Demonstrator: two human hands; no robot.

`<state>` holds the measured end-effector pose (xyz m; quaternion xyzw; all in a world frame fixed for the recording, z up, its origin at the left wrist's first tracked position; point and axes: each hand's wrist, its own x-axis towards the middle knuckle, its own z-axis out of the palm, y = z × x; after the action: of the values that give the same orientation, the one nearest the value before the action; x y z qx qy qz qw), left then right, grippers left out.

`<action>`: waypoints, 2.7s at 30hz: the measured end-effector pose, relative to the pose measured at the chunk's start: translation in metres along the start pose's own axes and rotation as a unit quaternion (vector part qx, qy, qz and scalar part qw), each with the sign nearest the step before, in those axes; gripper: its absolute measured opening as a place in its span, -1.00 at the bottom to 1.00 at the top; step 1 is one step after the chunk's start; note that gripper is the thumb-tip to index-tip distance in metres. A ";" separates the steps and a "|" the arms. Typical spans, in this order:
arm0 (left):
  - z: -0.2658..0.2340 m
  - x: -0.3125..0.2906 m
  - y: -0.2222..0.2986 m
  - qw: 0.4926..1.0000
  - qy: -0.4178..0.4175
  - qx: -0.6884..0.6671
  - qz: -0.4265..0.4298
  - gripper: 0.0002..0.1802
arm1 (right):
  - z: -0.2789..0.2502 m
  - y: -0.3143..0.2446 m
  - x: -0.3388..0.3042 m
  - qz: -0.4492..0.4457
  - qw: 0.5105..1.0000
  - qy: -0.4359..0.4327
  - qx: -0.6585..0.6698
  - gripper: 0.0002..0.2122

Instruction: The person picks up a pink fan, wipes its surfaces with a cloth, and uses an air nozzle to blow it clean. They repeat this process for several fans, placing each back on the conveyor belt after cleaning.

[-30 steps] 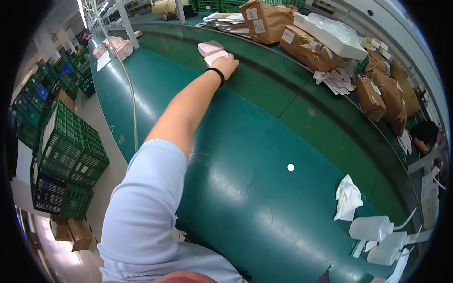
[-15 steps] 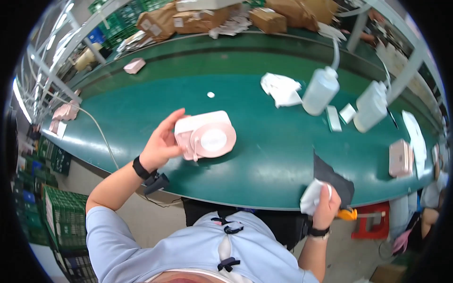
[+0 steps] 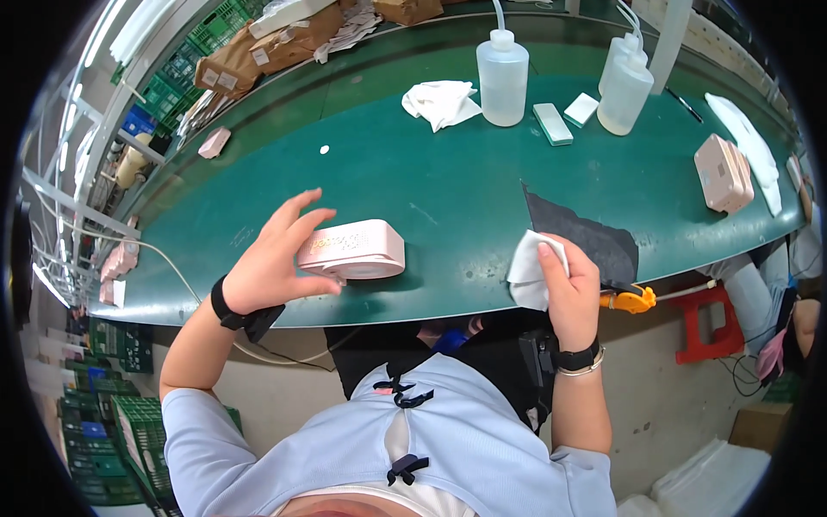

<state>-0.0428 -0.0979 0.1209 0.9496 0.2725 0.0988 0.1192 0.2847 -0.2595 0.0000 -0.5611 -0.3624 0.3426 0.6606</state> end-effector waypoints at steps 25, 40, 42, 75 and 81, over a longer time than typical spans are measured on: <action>0.049 -0.037 0.022 0.876 0.217 -0.431 -0.022 -0.13 | 0.099 -0.009 -0.009 -0.110 0.969 -0.165 0.150 -0.59; 0.096 -0.032 0.032 0.288 0.023 -0.941 -0.174 -0.29 | 0.132 -0.035 0.000 -0.431 0.860 -0.268 -0.050 -0.60; 0.096 -0.032 0.031 0.267 0.023 -0.948 -0.172 -0.28 | 0.134 -0.032 -0.009 -0.456 0.847 -0.258 -0.083 -0.60; 0.101 -0.030 0.016 -0.115 -0.057 -0.986 -0.106 -0.40 | 0.124 -0.024 -0.006 0.017 0.985 -0.110 0.133 -0.77; 0.112 -0.035 0.028 -0.038 -0.087 -0.994 -0.059 -0.40 | 0.148 -0.046 0.018 -0.331 0.926 -0.183 -0.023 -0.54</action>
<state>-0.0295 -0.1595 0.0179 0.1614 0.0631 -0.1771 -0.9688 0.1678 -0.1776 0.0629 -0.3523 -0.6496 0.1927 0.6456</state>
